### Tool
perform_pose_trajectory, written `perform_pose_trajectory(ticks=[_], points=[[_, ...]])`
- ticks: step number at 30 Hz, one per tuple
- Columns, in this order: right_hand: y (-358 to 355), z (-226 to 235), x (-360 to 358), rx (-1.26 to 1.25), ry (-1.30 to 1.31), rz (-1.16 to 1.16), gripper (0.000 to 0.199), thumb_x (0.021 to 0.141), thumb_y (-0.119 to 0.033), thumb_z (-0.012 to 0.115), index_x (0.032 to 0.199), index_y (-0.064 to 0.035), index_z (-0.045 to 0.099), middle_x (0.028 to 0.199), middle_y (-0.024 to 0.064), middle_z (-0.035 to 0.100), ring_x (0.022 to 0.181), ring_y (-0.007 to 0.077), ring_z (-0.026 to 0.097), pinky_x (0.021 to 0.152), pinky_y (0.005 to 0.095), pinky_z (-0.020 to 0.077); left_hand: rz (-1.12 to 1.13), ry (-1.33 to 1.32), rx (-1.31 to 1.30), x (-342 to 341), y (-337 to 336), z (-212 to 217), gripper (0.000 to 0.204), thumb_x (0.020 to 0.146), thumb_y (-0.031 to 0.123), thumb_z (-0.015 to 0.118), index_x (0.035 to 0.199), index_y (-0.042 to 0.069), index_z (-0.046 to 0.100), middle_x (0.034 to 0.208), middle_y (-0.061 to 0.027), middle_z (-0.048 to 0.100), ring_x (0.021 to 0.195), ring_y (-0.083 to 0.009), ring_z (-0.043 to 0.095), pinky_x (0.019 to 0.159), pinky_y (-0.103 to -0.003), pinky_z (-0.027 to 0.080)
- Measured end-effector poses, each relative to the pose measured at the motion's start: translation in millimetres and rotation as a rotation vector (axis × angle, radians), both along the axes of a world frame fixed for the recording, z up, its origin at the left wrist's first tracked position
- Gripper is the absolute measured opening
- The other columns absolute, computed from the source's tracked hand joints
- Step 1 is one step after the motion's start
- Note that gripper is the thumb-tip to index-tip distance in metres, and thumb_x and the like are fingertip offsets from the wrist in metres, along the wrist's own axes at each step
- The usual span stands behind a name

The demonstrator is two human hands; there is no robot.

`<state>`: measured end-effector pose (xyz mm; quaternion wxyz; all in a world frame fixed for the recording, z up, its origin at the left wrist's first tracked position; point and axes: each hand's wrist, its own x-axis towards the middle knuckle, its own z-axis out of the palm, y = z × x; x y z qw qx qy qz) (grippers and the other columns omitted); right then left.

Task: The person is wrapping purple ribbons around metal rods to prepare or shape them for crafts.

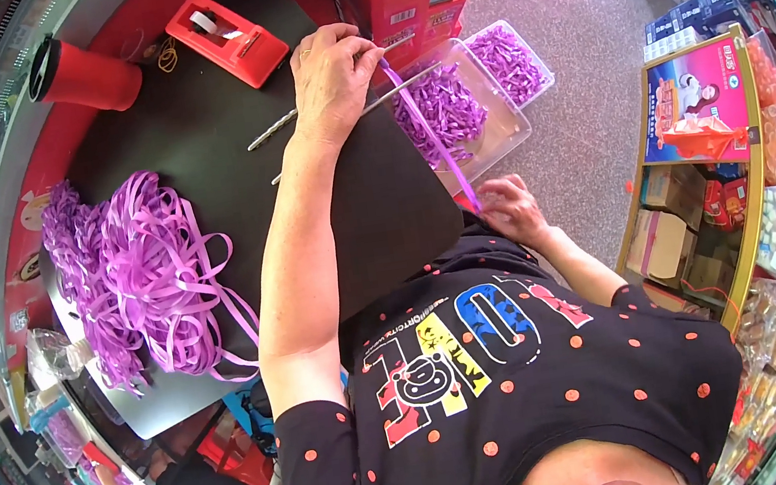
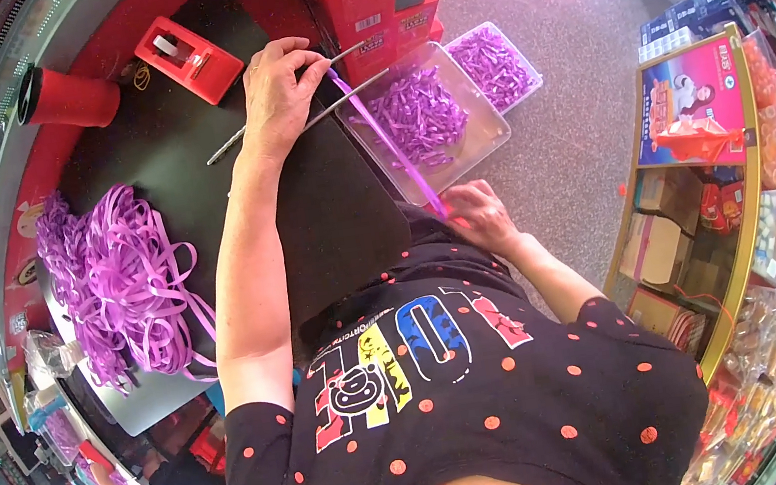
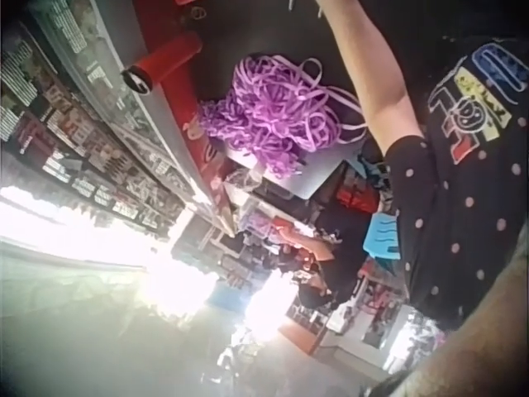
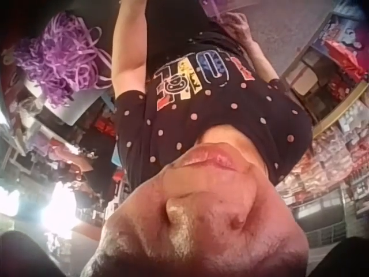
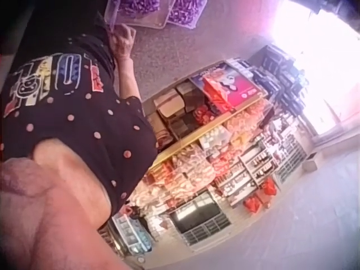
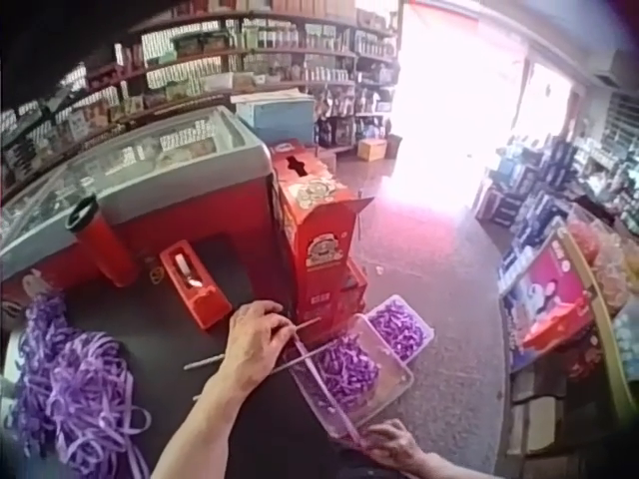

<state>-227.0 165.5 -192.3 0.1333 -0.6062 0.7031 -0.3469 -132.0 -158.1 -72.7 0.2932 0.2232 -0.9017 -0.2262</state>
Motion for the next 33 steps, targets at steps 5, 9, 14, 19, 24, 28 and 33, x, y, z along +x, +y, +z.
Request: perform_pose_trajectory(ticks=[5, 9, 14, 19, 24, 28, 33], points=[[23.9, 67.3, 10.7, -0.090, 0.176, 0.098, 0.016, 0.068, -0.006, 0.075, 0.081, -0.0080, 0.067, 0.103, 0.0041, 0.064, 0.087, 0.0216, 0.057, 0.078, 0.0331, 0.0469, -0.011, -0.015, 0.001, -1.2, -2.9, -0.8, 0.018, 0.082, 0.025, 0.066, 0.089, 0.009, 0.073, 0.111, -0.0056, 0.061, 0.108, -0.0272, 0.052, 0.096, -0.041, 0.037], [28.7, 76.8, 15.5, -0.077, 0.011, 0.222, 0.019, 0.070, -0.005, 0.073, 0.088, -0.0064, 0.068, 0.093, 0.0051, 0.067, 0.078, 0.0221, 0.059, 0.070, 0.0327, 0.0481, -0.019, -0.025, -0.005, -1.6, -2.4, -0.7, 0.019, 0.083, 0.025, 0.065, 0.090, 0.009, 0.072, 0.113, -0.0067, 0.062, 0.109, -0.0279, 0.053, 0.095, -0.041, 0.039], [40.3, 78.1, 32.3, 0.081, -0.204, -0.044, 0.029, 0.074, -0.004, 0.070, 0.103, -0.0038, 0.068, 0.088, 0.0066, 0.067, 0.077, 0.0227, 0.059, 0.073, 0.0333, 0.0482, -0.010, -0.025, 0.004, -2.1, -0.9, 0.5, 0.018, 0.083, 0.024, 0.065, 0.089, 0.009, 0.073, 0.114, -0.0069, 0.062, 0.109, -0.0279, 0.053, 0.094, -0.041, 0.039], [49.3, 112.4, 38.9, 0.030, -0.273, -0.111, 0.034, 0.075, 0.001, 0.065, 0.109, -0.0022, 0.065, 0.083, 0.0087, 0.068, 0.074, 0.0207, 0.058, 0.071, 0.0321, 0.0482, -0.005, -0.020, 0.003, -0.1, -2.0, -1.1, 0.018, 0.083, 0.024, 0.065, 0.089, 0.009, 0.073, 0.114, -0.0073, 0.062, 0.109, -0.0284, 0.053, 0.095, -0.040, 0.039], [34.0, 195.2, 23.8, -0.174, -0.345, 0.100, 0.033, 0.072, 0.003, 0.061, 0.104, 0.0008, 0.066, 0.080, 0.0116, 0.068, 0.069, 0.0207, 0.057, 0.067, 0.0331, 0.0462, -0.002, -0.023, -0.017, -2.3, -4.0, -4.4, 0.018, 0.083, 0.024, 0.064, 0.089, 0.009, 0.073, 0.115, -0.0072, 0.061, 0.110, -0.0290, 0.052, 0.095, -0.040, 0.039], [-13.4, 246.3, -8.4, -0.316, -0.329, 0.369, 0.039, 0.077, -0.021, 0.062, 0.106, 0.0055, 0.063, 0.081, 0.0126, 0.068, 0.071, 0.0208, 0.056, 0.067, 0.0332, 0.0426, -0.005, -0.028, -0.023, -2.4, -5.0, -2.0, 0.018, 0.083, 0.024, 0.064, 0.089, 0.009, 0.073, 0.115, -0.0066, 0.061, 0.109, -0.0289, 0.052, 0.095, -0.040, 0.039], [-106.8, 292.2, -35.9, -0.355, -0.522, 0.437, 0.064, 0.091, -0.047, 0.050, 0.136, -0.0044, 0.041, 0.106, 0.0174, 0.060, 0.086, 0.0262, 0.056, 0.076, 0.0337, 0.0437, -0.001, 0.017, 0.035, -4.3, -2.0, -2.1, 0.016, 0.081, 0.024, 0.067, 0.083, 0.009, 0.073, 0.109, -0.0047, 0.061, 0.110, -0.0266, 0.050, 0.096, -0.042, 0.035]])
